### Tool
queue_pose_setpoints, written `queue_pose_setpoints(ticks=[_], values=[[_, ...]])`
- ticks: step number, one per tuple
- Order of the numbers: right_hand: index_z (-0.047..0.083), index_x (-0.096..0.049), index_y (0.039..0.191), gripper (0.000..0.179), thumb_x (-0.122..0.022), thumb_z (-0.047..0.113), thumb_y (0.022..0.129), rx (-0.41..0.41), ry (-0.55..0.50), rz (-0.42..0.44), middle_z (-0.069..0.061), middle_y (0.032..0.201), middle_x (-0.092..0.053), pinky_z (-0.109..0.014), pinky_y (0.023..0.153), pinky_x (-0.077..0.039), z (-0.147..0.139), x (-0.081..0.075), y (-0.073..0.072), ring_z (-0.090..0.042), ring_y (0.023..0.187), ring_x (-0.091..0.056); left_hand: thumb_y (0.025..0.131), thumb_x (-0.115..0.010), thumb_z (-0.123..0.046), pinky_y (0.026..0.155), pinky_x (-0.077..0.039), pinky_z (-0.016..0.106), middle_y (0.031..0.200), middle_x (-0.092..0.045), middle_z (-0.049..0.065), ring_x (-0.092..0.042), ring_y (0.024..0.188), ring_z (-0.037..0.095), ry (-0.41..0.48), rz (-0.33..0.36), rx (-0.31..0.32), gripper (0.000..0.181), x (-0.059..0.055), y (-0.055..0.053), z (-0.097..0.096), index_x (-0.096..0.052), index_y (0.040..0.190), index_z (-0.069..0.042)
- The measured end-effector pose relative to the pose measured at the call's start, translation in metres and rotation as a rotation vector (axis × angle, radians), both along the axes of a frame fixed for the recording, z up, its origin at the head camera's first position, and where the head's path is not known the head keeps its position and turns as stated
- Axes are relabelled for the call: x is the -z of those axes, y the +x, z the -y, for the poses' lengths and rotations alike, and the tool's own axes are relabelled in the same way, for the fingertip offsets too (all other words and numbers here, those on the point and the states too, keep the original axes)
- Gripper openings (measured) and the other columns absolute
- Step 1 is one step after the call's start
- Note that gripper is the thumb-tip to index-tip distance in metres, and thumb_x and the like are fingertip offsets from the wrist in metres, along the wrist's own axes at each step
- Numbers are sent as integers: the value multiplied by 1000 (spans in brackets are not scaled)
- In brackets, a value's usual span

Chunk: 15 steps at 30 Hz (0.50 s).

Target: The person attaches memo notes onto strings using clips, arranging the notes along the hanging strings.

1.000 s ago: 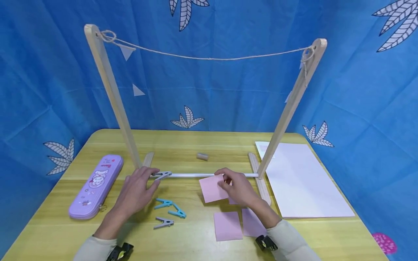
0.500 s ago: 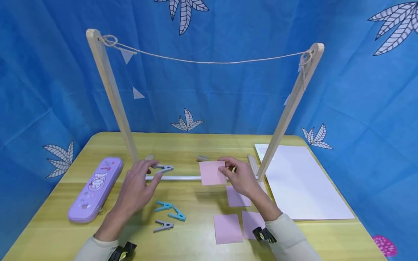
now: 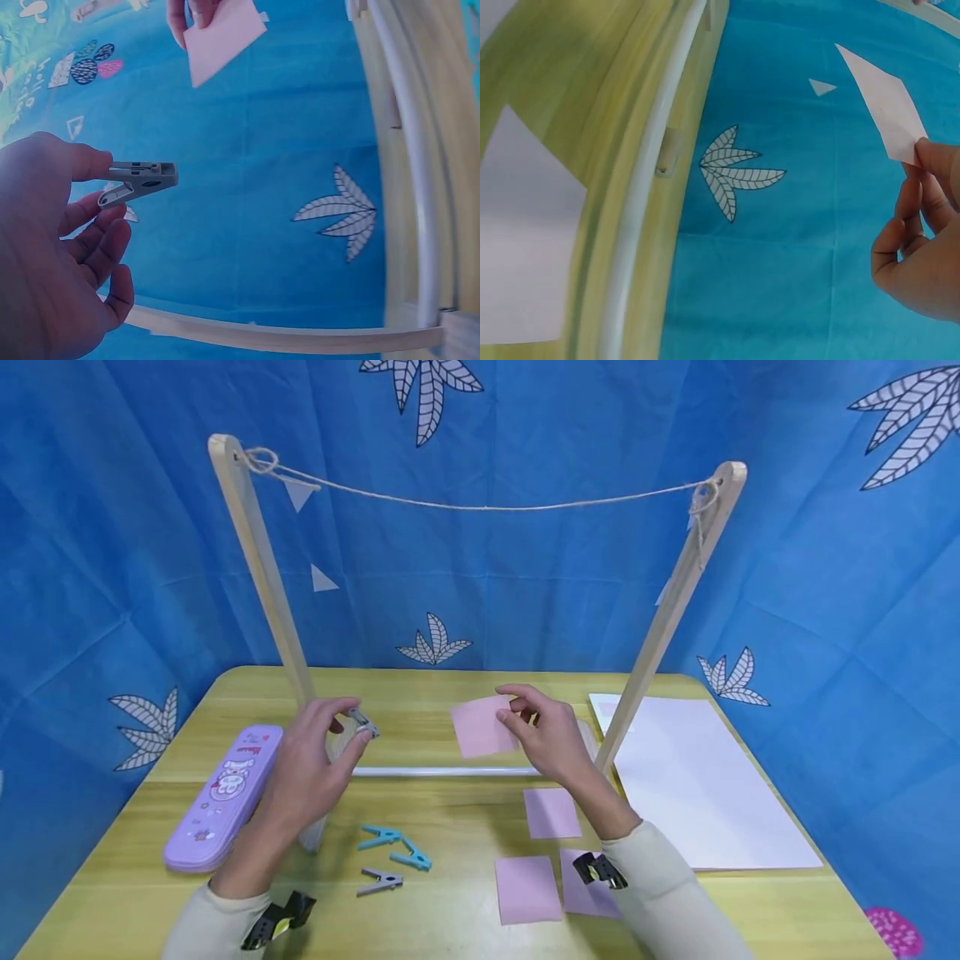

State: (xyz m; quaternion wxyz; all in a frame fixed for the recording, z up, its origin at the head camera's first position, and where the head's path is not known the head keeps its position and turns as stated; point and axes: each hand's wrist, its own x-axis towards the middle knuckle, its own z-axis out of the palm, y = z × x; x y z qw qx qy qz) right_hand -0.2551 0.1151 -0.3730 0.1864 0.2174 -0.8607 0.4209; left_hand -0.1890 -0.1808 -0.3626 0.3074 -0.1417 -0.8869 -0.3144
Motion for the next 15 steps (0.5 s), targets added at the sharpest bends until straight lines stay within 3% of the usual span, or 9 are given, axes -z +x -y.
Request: queue_pose_setpoints(ticks=[9,15], values=[[13,-68,117,28,-70,12,88,-25,-15,-77,-3,81,-72,-23,62,-46,10,-19,-8,-11,67,-57,87,-71,-10,71,-44,37,112,-61,12,-57,89,22,5,-91,5,38,-33,-1,1,-60,123,-5],[12,-66,119,28,-67,14,91,-40,-46,-72,-4,81,-71,-26,62,-46,15,-34,-14,-13,68,-57,86,-72,-9,71,-42,29,119,-61,14,-59,90,22,37,-165,11,41,-48,-2,2,-60,125,-6]])
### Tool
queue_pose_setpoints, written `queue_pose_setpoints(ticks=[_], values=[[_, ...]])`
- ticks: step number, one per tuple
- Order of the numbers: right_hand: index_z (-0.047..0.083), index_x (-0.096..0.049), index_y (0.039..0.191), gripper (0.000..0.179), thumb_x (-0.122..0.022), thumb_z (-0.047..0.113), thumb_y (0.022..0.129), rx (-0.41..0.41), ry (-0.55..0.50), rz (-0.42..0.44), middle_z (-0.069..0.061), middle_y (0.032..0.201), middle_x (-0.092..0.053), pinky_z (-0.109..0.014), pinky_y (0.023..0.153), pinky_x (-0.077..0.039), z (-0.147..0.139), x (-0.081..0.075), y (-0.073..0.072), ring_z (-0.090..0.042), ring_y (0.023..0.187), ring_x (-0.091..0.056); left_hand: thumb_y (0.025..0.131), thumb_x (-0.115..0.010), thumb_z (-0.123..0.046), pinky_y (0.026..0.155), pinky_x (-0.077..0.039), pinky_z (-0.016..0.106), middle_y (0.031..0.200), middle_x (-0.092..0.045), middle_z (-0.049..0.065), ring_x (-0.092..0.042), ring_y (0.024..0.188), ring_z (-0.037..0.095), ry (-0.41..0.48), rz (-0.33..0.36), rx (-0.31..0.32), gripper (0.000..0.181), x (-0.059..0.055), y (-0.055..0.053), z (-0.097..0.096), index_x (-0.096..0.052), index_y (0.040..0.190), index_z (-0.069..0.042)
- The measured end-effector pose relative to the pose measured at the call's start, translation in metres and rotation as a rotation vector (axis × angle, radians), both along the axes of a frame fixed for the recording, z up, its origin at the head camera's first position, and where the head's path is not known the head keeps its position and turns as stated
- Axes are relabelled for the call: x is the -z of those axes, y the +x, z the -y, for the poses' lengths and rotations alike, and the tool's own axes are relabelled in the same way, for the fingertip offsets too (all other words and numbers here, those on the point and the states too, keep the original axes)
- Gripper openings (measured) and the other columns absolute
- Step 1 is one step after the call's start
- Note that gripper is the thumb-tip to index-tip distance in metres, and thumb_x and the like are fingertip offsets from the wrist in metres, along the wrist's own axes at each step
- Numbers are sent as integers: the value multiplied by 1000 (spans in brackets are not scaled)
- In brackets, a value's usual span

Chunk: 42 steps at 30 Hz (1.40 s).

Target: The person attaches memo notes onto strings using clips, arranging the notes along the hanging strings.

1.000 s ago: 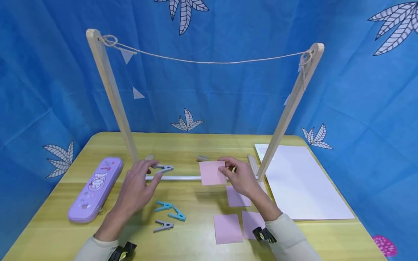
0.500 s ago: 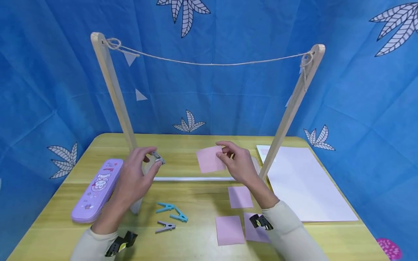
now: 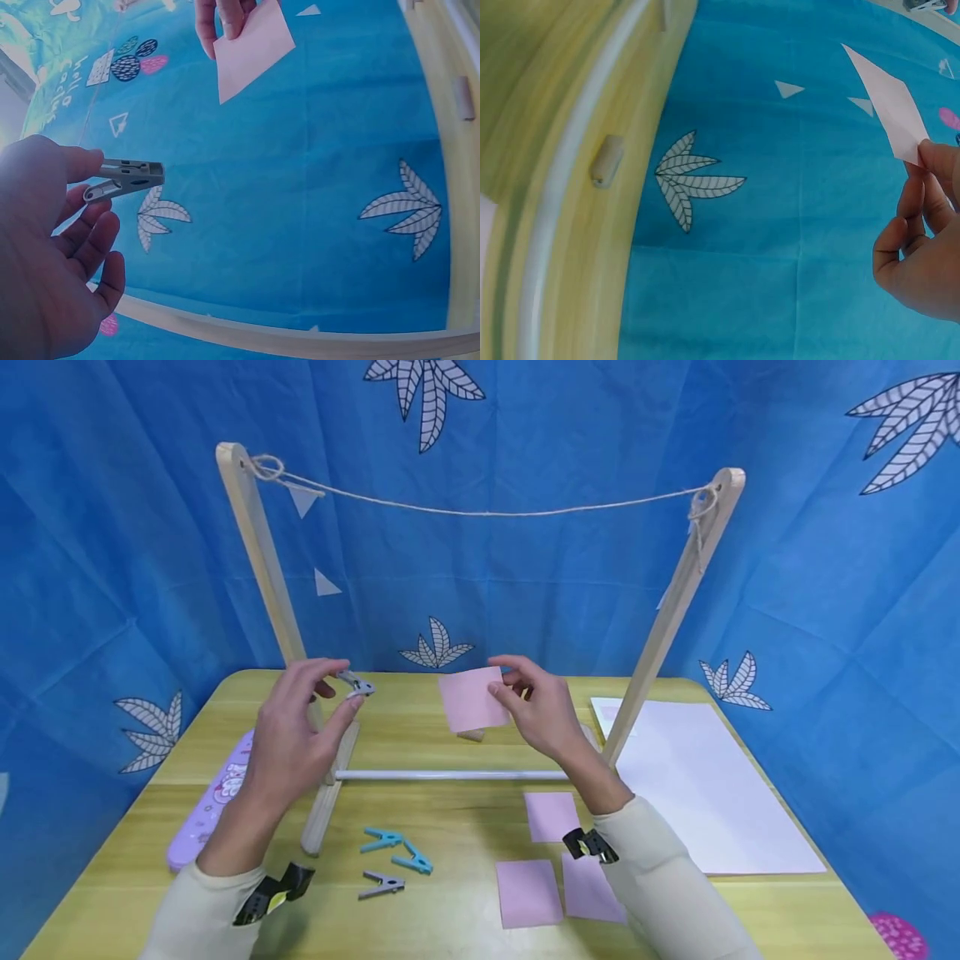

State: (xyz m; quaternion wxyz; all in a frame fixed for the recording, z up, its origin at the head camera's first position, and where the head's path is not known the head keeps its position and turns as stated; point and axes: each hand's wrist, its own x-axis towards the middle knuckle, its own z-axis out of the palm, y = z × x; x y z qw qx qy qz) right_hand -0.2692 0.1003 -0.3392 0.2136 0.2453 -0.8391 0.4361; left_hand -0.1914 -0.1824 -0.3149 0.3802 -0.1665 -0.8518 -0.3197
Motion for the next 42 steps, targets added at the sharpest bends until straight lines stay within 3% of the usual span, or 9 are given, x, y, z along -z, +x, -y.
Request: queue_pose_setpoints(ticks=[4,9,16,19,24,28,33,42], values=[[14,-65,121,29,-67,17,92,6,-17,32,-3,82,-71,-27,61,-45,3,-9,-4,-14,68,-56,85,-72,-8,69,-38,24,118,-61,15,-58,90,23,17,-60,21,40,-12,-3,-1,-61,124,-4],[16,-64,122,31,-68,18,91,1,-36,46,-2,84,-73,-26,57,-42,10,-19,-10,-14,67,-56,85,-72,-6,71,-37,28,117,-62,18,-56,89,24,41,-135,39,41,-31,-7,-2,-62,125,-3],[17,-66,121,30,-67,24,92,-8,-38,72,0,88,-74,-27,61,-44,27,-27,-15,-13,71,-58,87,-70,-6,79,-38,22,115,-61,21,-56,85,27,84,-205,20,43,-59,-14,5,-58,128,-2],[16,-68,116,27,-68,25,91,8,-38,59,-1,86,-74,-26,64,-45,32,-29,-16,-13,73,-59,88,-69,-7,80,-38,18,116,-62,20,-57,85,27,82,-241,4,41,-71,-18,6,-59,127,-4],[12,-71,108,22,-70,24,90,19,-82,18,-3,85,-72,-25,64,-45,39,-39,-19,-14,73,-59,88,-69,-11,81,-37,22,116,-63,20,-58,90,31,41,-292,-12,40,-91,-23,7,-60,126,-4],[12,-72,105,20,-69,24,90,0,-113,15,-3,85,-71,-25,63,-44,45,-51,-20,-14,74,-57,90,-66,-15,81,-38,29,118,-62,20,-57,95,32,-14,-314,-36,39,-107,-28,9,-59,127,-3],[14,-72,104,18,-67,27,92,-26,-154,41,-2,86,-69,-27,65,-45,55,-71,-20,-15,76,-56,93,-62,-16,85,-37,36,120,-60,21,-54,100,34,-6,-329,-58,38,-125,-35,13,-58,128,-3],[14,-70,107,20,-67,27,92,-41,-236,119,-2,92,-70,-27,75,-51,74,-97,-25,-15,87,-59,97,-58,-25,94,-40,42,125,-58,20,-52,108,33,-44,-311,-105,41,-149,-40,19,-56,132,-5]])
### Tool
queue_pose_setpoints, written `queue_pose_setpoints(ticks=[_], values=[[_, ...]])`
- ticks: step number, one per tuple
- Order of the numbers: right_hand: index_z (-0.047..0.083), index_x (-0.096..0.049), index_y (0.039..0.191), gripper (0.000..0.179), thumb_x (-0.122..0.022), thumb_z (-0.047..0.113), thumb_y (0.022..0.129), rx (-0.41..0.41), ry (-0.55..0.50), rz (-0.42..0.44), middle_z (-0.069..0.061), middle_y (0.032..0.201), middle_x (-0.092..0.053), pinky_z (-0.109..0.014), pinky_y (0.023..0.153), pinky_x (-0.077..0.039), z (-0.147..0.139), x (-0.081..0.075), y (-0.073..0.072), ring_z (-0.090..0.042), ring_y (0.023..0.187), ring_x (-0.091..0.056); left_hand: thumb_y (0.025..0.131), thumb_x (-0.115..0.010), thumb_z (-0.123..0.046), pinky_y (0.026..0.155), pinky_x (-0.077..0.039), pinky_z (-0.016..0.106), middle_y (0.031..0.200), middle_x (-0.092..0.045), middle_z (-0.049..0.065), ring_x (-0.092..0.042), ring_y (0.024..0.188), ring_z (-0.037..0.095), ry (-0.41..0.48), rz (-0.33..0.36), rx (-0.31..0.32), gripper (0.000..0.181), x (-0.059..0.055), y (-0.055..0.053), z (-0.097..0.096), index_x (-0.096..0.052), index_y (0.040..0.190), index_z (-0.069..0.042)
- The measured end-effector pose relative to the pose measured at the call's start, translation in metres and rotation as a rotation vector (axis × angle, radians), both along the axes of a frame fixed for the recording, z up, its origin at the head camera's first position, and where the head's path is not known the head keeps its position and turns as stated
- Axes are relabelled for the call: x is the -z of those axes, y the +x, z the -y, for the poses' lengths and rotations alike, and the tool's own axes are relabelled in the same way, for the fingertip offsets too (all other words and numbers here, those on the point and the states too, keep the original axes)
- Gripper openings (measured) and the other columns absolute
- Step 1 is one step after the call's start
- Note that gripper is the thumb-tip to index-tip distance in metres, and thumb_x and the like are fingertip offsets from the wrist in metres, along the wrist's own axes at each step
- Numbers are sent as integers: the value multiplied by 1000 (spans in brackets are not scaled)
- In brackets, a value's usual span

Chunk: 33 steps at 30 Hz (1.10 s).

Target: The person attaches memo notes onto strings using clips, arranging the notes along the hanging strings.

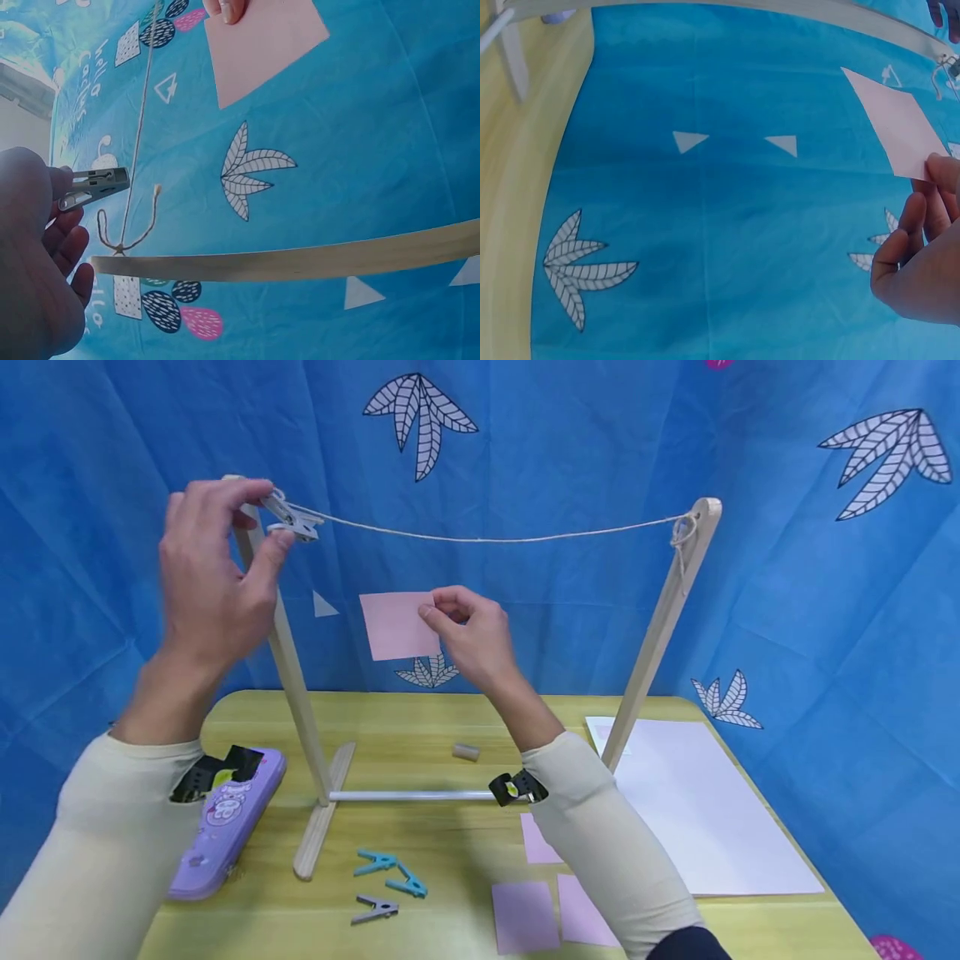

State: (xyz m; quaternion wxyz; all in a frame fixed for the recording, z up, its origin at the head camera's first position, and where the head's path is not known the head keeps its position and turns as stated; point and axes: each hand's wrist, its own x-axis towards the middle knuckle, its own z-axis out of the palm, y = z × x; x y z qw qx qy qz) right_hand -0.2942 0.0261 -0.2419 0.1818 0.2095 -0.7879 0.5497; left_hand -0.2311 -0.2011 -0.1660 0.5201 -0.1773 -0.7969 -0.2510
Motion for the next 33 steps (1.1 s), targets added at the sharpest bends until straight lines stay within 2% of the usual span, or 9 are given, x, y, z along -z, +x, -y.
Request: queue_pose_setpoints(ticks=[5,8,14,19,25,33], values=[[14,-70,109,22,-68,26,91,0,-38,12,-3,96,-72,-26,79,-53,9,-9,-1,-13,89,-62,98,-57,-27,96,-34,40,123,-58,20,-49,109,32,-18,38,-11,42,-13,-2,-1,-56,133,-4],[15,-70,109,22,-69,27,90,7,-55,19,-2,97,-72,-26,79,-54,13,-15,-1,-13,90,-62,98,-56,-26,95,-30,40,122,-58,21,-48,109,33,-61,39,-19,41,-21,-3,-3,-56,132,-4],[17,-70,109,22,-70,26,89,1,-82,48,1,97,-72,-26,82,-54,19,-24,-4,-11,92,-62,98,-57,-25,98,-28,42,121,-59,22,-48,111,33,-90,64,-27,39,-33,-6,-5,-57,129,-3],[18,-70,108,21,-70,27,89,-12,-124,86,2,97,-72,-25,84,-53,28,-32,-6,-10,93,-63,98,-55,-27,97,-28,44,118,-60,22,-47,112,32,-112,102,-50,39,-40,-9,-4,-58,128,-3],[17,-71,107,20,-71,26,88,-17,-141,75,2,95,-73,-24,85,-52,37,-40,-8,-9,93,-64,97,-57,-28,99,-27,45,117,-63,20,-47,108,30,-132,130,-70,36,-48,-12,-1,-62,124,-4],[15,-70,112,25,-70,27,89,-26,-140,58,1,100,-72,-20,84,-52,47,-51,-10,-8,95,-64,98,-55,-27,104,-31,42,119,-63,19,-47,110,28,-135,227,-77,36,-55,-10,1,-63,124,-4]])
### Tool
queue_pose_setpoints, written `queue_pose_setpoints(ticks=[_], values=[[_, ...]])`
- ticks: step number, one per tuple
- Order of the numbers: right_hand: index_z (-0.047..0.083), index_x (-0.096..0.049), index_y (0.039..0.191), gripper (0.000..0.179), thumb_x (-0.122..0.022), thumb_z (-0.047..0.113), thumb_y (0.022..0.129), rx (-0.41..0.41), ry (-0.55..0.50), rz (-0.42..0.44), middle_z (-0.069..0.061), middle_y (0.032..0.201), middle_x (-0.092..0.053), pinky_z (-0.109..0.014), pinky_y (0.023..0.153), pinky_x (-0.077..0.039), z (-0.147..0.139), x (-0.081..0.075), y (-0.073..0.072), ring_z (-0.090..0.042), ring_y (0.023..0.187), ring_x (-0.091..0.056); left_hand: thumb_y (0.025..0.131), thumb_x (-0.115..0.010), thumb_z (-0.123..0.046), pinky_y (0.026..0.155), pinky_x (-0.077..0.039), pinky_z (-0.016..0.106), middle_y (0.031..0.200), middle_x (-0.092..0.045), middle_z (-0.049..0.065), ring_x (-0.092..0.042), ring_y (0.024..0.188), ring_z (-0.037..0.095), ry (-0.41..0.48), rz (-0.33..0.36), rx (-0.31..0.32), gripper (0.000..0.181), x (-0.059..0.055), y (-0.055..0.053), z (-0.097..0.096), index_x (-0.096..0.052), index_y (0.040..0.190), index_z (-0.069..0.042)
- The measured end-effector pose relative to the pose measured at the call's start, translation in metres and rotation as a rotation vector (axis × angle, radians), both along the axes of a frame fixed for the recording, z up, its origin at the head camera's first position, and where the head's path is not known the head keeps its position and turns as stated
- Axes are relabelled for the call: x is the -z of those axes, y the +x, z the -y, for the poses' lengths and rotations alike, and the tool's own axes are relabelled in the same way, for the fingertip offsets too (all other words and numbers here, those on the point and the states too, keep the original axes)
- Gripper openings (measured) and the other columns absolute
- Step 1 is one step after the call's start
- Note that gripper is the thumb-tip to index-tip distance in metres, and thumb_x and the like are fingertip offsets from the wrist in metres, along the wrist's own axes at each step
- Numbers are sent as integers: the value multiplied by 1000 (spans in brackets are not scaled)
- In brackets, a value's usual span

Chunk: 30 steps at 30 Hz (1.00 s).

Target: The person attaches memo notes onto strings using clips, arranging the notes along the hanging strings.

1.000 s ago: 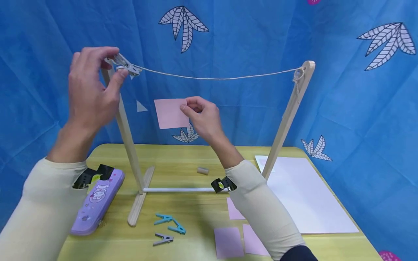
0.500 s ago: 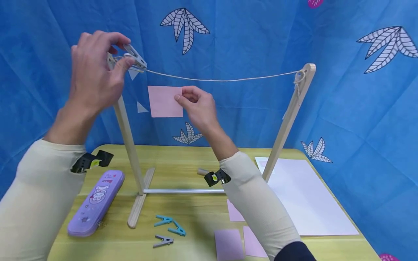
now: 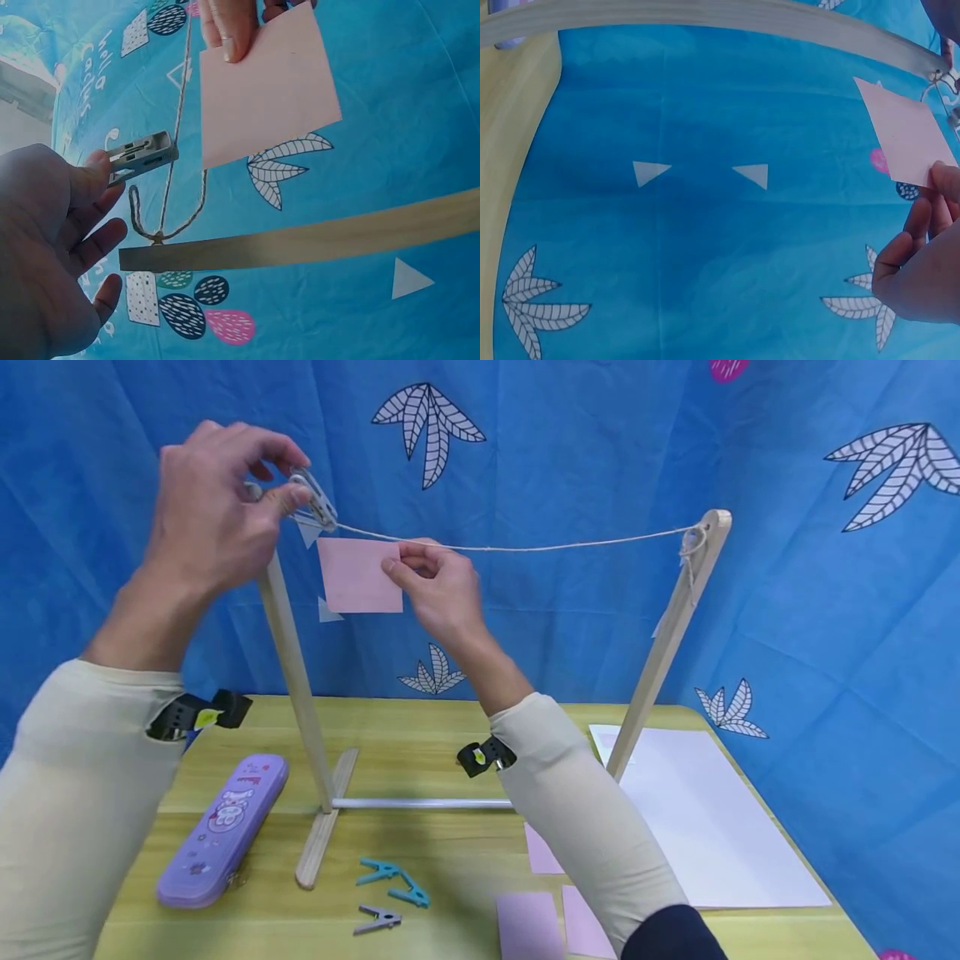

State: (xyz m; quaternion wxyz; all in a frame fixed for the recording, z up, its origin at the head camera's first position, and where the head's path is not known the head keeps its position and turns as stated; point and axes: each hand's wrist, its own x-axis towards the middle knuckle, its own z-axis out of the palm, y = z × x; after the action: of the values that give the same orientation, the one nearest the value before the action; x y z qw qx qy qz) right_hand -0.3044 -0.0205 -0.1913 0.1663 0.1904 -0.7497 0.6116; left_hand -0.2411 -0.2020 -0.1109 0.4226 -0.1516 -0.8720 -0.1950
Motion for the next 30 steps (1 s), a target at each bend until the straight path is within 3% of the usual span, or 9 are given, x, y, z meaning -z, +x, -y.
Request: queue_pose_setpoints(ticks=[11,20,30], values=[[12,-70,110,24,-69,24,90,-24,-41,-31,-2,101,-71,-19,83,-53,6,-2,2,-9,94,-65,98,-55,-28,118,-17,44,120,-64,20,-46,117,32,-56,91,-22,36,-8,-1,0,-64,124,-6],[12,-70,111,25,-68,25,90,-51,-41,-26,-2,102,-71,-18,84,-53,8,-1,3,-9,95,-64,98,-54,-27,120,-10,42,116,-66,21,-43,122,32,-113,99,-11,35,-5,-4,1,-65,123,-5],[14,-70,111,24,-68,25,90,-88,-40,-22,-1,99,-71,-19,81,-52,10,0,5,-9,92,-63,100,-52,-25,121,0,45,122,-62,23,-38,130,35,-174,179,-18,38,-1,-5,0,-59,130,-5]])
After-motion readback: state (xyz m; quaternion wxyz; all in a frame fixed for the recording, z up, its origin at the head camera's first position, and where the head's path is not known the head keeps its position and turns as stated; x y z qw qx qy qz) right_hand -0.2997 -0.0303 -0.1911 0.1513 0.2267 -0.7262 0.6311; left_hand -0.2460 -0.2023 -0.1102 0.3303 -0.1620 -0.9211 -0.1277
